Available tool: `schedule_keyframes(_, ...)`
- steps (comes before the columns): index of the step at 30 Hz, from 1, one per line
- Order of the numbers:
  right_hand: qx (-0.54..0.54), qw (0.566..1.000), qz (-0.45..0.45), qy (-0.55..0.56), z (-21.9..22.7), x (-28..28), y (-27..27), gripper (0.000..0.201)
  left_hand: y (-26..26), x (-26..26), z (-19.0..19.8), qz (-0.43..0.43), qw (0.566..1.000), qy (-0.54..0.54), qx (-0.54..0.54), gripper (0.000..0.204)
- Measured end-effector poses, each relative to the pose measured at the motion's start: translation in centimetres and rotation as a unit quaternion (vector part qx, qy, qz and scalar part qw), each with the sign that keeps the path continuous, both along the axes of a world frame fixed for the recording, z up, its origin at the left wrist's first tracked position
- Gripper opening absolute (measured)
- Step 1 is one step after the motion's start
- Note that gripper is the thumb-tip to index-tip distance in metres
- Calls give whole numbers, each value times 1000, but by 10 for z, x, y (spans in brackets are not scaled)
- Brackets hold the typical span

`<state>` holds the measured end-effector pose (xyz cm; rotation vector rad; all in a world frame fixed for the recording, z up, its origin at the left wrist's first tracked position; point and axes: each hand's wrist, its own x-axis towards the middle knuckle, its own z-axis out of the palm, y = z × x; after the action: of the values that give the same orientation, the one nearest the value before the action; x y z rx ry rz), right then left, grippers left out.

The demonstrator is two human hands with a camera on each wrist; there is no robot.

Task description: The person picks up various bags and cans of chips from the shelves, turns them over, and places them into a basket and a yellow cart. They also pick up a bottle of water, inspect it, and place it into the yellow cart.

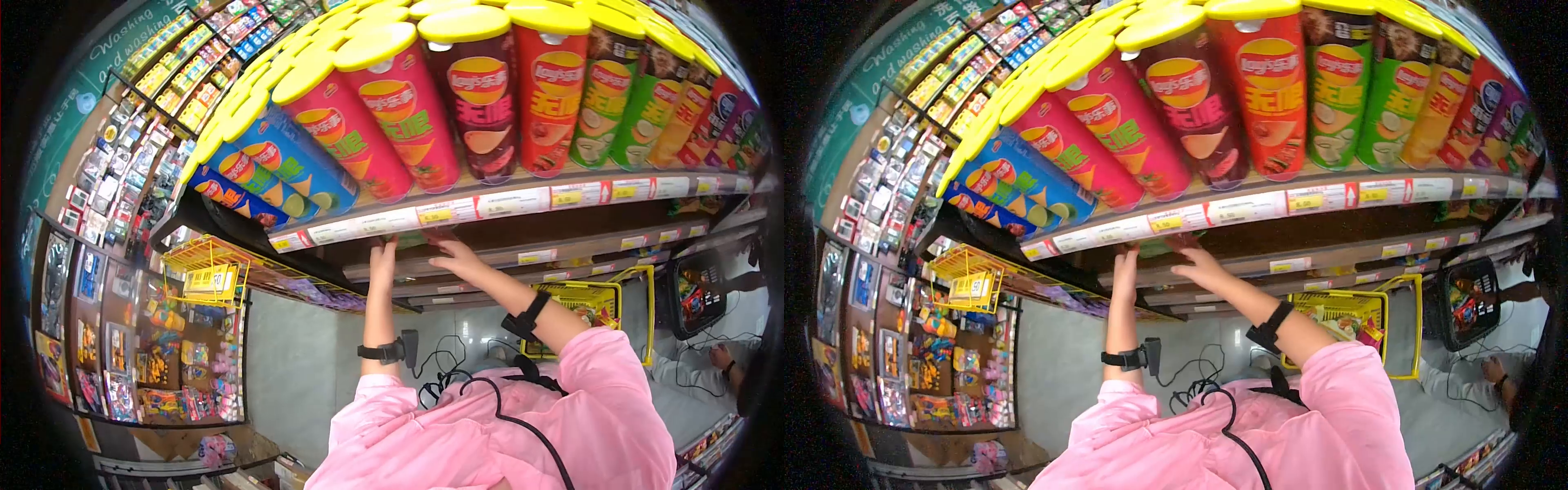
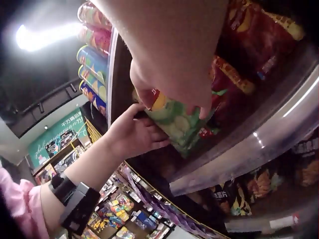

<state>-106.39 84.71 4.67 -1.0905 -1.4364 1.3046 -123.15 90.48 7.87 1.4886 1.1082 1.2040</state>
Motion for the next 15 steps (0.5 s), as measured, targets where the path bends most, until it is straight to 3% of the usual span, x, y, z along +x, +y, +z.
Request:
schedule_keyframes(1,16,999,-16,25,0,13,-10,53,-14,12,18,-67,997,0,-28,49)
schedule_keyframes(4,51,994,-65,70,9,56,-53,52,-47,47,25,-126,984,110,-58,48)
schedule_keyframes(6,58,992,-98,58,21,87,-88,51,-75,78,29,-197,974,108,-26,52)
schedule_keyframes(7,58,993,-85,54,23,104,-104,50,-90,94,29,-201,972,112,44,58)
schedule_keyframes(11,6,997,-74,33,41,170,-175,48,-131,138,32,-335,932,130,-52,66)
schedule_keyframes(15,-34,994,-90,56,41,217,-232,48,-168,190,32,-442,863,243,-15,68)
